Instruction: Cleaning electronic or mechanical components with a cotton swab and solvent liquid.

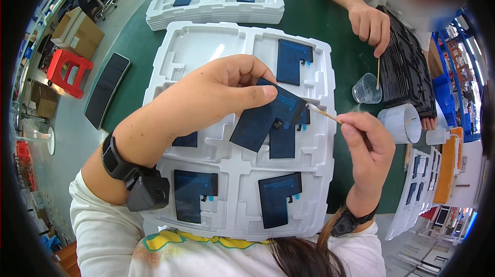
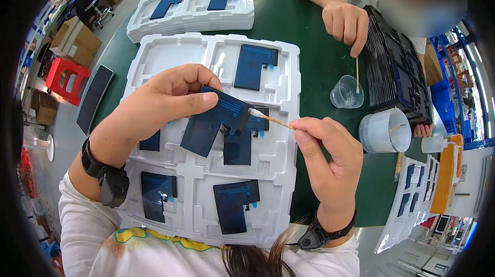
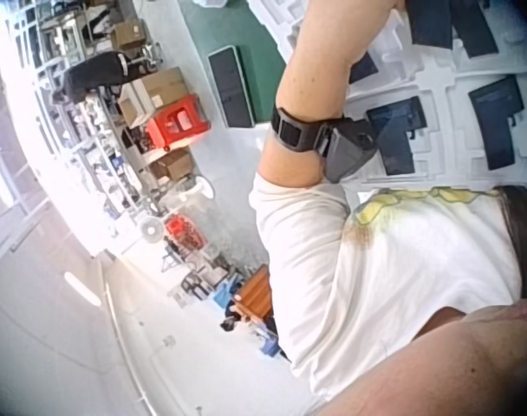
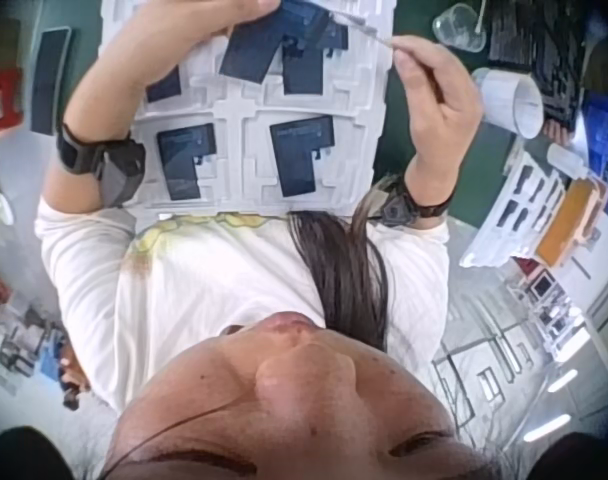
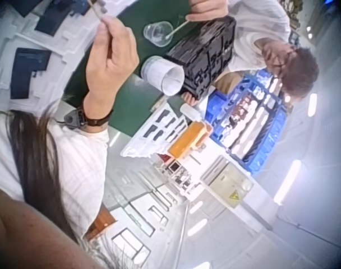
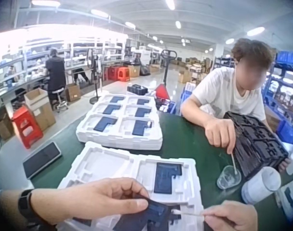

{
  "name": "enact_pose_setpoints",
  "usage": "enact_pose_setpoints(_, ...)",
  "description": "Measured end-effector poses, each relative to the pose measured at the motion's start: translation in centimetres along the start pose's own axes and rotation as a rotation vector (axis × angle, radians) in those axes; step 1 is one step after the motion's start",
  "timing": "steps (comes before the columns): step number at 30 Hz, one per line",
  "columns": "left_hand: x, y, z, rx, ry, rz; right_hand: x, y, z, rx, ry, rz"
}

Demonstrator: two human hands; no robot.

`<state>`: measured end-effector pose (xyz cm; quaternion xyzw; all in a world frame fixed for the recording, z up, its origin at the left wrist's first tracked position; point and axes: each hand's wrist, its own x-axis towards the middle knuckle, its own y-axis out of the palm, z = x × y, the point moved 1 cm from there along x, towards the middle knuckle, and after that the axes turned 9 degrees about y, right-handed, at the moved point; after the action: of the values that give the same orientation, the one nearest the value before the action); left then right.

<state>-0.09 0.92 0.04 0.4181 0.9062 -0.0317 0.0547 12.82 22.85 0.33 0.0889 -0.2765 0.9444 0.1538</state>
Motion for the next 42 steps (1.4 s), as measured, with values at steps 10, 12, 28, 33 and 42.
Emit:
enact_pose_setpoints(10,0.01,-0.08,0.12,-0.03,0.011,0.012,0.18,0.39,-0.12,-0.048,-0.046,0.008)
enact_pose_setpoints(12,0.01,-0.11,0.14,-0.026,0.012,0.008,0.18,0.24,0.05,-0.078,-0.034,0.057)
enact_pose_setpoints(28,0.06,-0.07,0.26,-0.001,0.026,0.015,0.16,0.41,-0.12,-0.058,-0.033,0.016)
enact_pose_setpoints(33,0.04,-0.05,0.19,0.006,0.028,0.016,0.15,-0.1,0.15,-0.114,-0.035,0.13)
enact_pose_setpoints(42,0.07,-0.09,0.35,-0.018,0.045,0.036,0.24,0.16,0.06,-0.067,-0.009,0.06)
